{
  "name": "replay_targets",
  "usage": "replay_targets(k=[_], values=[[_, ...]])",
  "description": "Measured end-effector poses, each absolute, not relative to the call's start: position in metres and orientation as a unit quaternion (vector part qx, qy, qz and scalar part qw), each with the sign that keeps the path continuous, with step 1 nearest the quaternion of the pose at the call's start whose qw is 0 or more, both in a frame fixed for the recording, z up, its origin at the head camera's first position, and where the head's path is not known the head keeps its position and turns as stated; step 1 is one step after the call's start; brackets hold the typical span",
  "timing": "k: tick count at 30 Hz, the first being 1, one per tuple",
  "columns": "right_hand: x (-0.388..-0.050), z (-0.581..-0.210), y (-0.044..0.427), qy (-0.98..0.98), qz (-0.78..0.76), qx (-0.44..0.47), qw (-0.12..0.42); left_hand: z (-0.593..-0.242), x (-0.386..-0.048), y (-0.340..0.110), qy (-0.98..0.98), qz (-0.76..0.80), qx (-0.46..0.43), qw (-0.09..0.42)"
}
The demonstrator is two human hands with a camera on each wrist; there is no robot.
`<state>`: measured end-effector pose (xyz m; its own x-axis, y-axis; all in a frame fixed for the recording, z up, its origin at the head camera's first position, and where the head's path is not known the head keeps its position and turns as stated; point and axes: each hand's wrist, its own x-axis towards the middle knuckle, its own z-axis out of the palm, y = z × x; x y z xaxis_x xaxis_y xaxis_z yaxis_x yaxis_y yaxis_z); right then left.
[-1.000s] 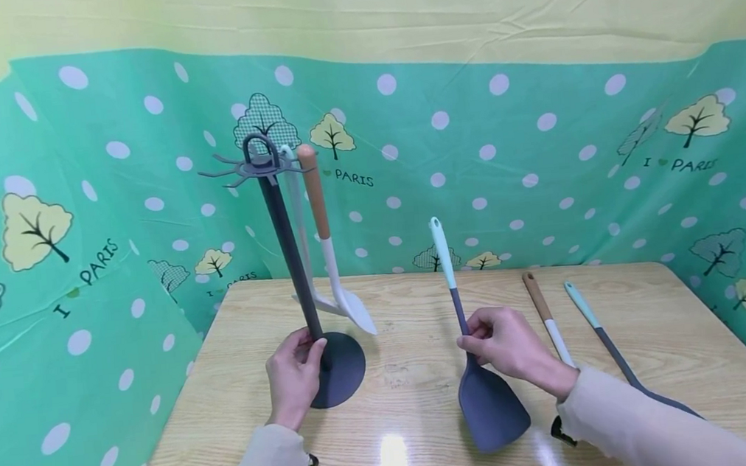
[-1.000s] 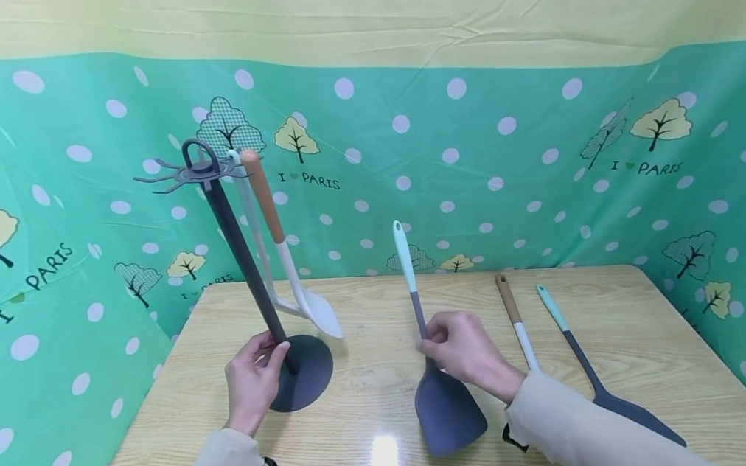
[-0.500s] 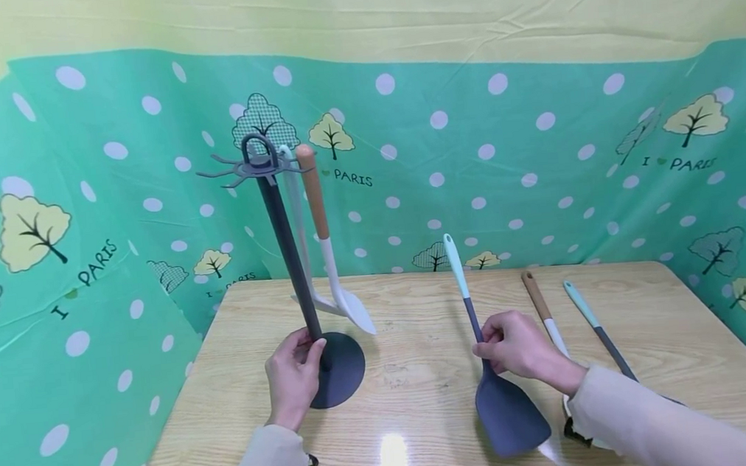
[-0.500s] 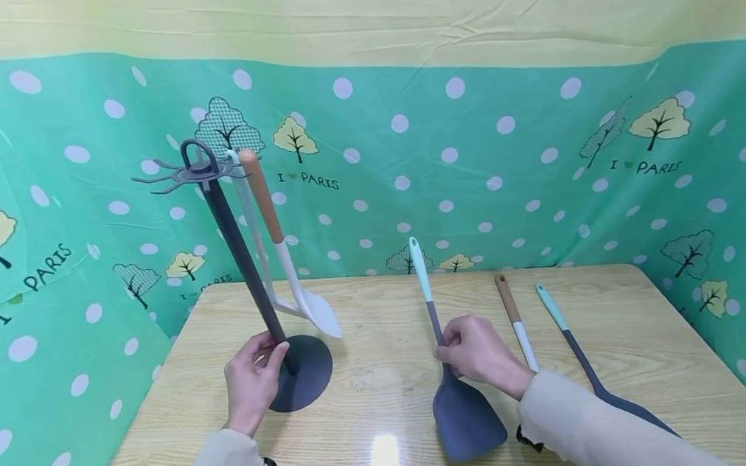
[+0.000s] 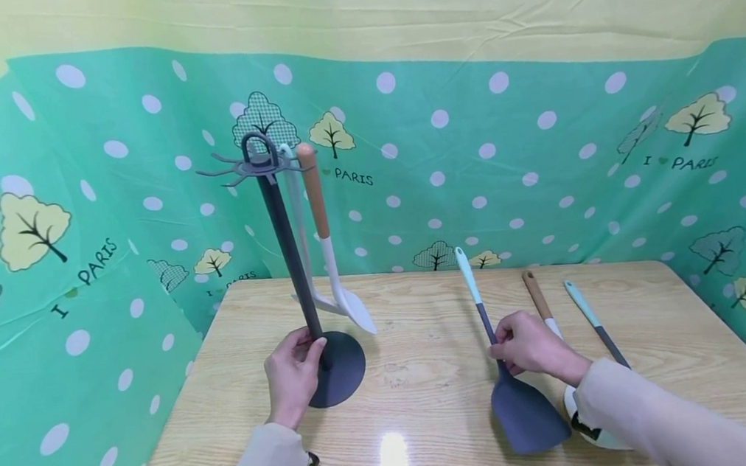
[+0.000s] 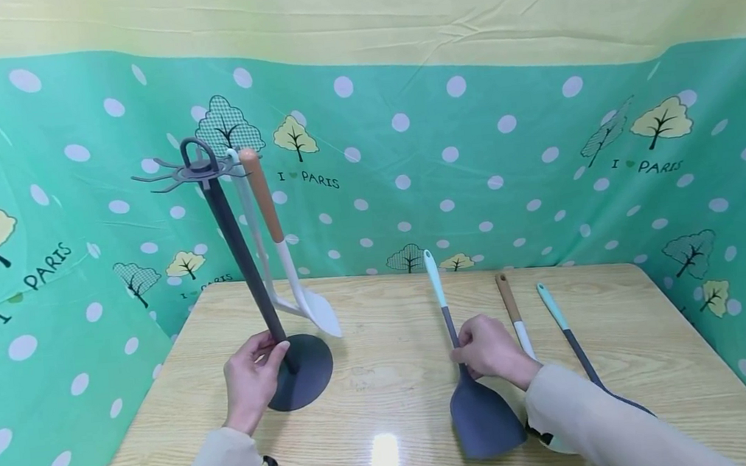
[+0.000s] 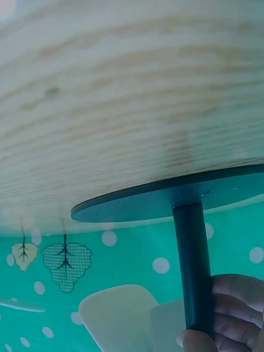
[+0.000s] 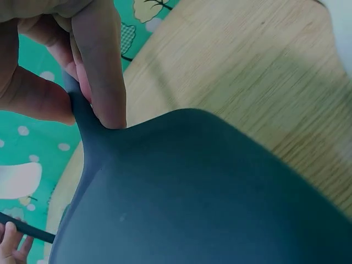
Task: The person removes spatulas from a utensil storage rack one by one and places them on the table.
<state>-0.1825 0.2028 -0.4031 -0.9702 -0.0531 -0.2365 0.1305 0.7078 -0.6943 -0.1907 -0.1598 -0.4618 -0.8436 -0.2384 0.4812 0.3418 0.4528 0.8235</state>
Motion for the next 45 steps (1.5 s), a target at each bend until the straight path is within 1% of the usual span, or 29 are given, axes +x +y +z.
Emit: replay_targets(k=[7,19,23,32,45], values=[[-0.186,-0.405,0.208,0.916,-0.373,0.045,0.139,-0.460,-0.192,-0.161,-0.804,-0.536,-0.011,0.257],[-0.193,-0.412,0.217,0.918,-0.355,0.076,0.162,-0.452,-0.192,-0.167,-0.811,-0.552,0.032,0.190],[-0.194,-0.416,0.219,0.915,-0.357,0.084,0.166,-0.452,-0.193,-0.168,-0.810,-0.558,0.036,0.177],[-0.194,-0.421,0.223,0.910,-0.366,0.096,0.167,-0.453,-0.194,-0.170,-0.819,-0.548,0.034,0.168],[-0.196,-0.426,0.224,0.911,-0.363,0.100,0.172,-0.452,-0.194,-0.169,-0.818,-0.549,0.027,0.172]])
